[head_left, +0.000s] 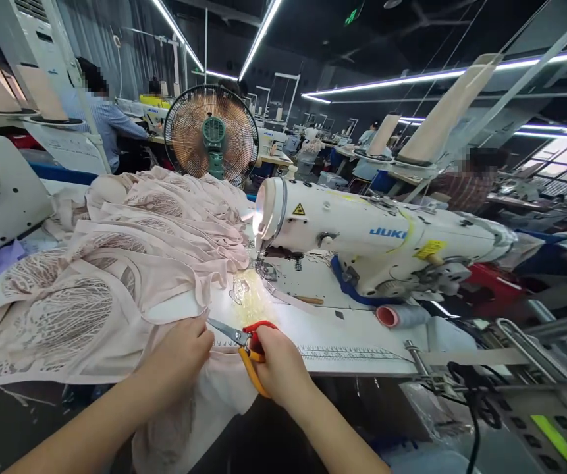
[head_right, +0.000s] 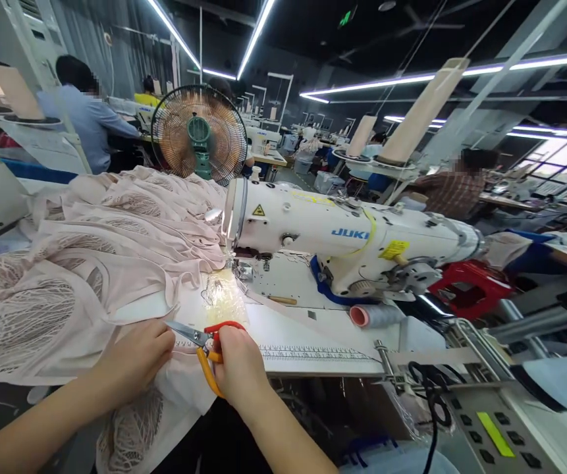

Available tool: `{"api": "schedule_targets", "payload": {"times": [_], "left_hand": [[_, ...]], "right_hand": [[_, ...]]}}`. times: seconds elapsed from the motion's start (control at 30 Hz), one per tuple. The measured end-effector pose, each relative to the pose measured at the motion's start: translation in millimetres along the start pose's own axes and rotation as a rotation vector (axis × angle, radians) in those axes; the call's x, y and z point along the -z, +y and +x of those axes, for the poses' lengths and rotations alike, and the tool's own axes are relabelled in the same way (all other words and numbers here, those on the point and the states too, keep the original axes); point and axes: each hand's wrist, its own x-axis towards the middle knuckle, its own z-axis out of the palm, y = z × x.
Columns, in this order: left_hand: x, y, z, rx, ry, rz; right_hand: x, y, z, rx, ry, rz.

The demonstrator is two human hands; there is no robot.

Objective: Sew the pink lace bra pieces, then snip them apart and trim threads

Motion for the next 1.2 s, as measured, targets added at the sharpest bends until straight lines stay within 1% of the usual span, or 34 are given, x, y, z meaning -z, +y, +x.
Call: {"api": "schedule_targets", "payload": {"times": [0.1,0.2,0.27,0.33,0.37,0.43,0.53,0.57,0.63,0.77,0.87,0.93,1.0,1.07,1.13,1.2], "left_hand": [[3.6,1,3,0.006,-0.057,0.013],[3.5,2,0,0.047,-0.056,-0.038],[4.4,3,-5,0.044,-0.014,-0.155],[6.8,4,-14,0.025,0.028,-0.325],[8.3,5,-20,0.013,0.045,-0.414],[11.1,10,-33,-0.014,0.054,-0.577],[12.7,18,-56,-0.05,0.016,-0.776],[12.3,21,-63,-0.054,-0.007,-0.825],[10.2,26,-74,-0.046,-0.044,-0.896],[-0.8,34,-89,-0.024,-0.119,-1.01],[-14.6,39,-95,0.025,-0.173,-0.994],[-24.2,43,-98,0.061,-0.203,-0.916],[-31.8,48,-99,0.076,-0.205,-0.82],[-36.3,56,-98,0.053,-0.171,-0.737],[-38.6,67,-94,-0.014,-0.129,-0.683],[-40.2,77,-87,-0.074,-0.121,-0.653]], "right_hand": [[0,-3,1,0.006,0.017,0.028],[0,-1,0,0.007,0.029,0.088],[3,1,-3,0.01,0.018,0.164],[9,5,-9,0.015,-0.001,0.249],[13,6,-14,0.018,-0.017,0.307],[20,8,-25,0.018,-0.075,0.505],[24,8,-46,-0.034,-0.219,0.876],[23,7,-53,-0.062,-0.266,0.957],[18,4,-68,-0.111,-0.308,1.013],[1,2,-96,-0.201,-0.249,1.024],[-7,2,-112,-0.307,-0.274,1.063],[-9,2,-120,-0.367,-0.296,1.088],[-9,2,-126,-0.398,-0.313,1.097],[-9,1,-130,-0.418,-0.327,1.081],[-9,-1,-132,-0.421,-0.332,1.055],[-8,-2,-133,-0.403,-0.325,1.021]]}}
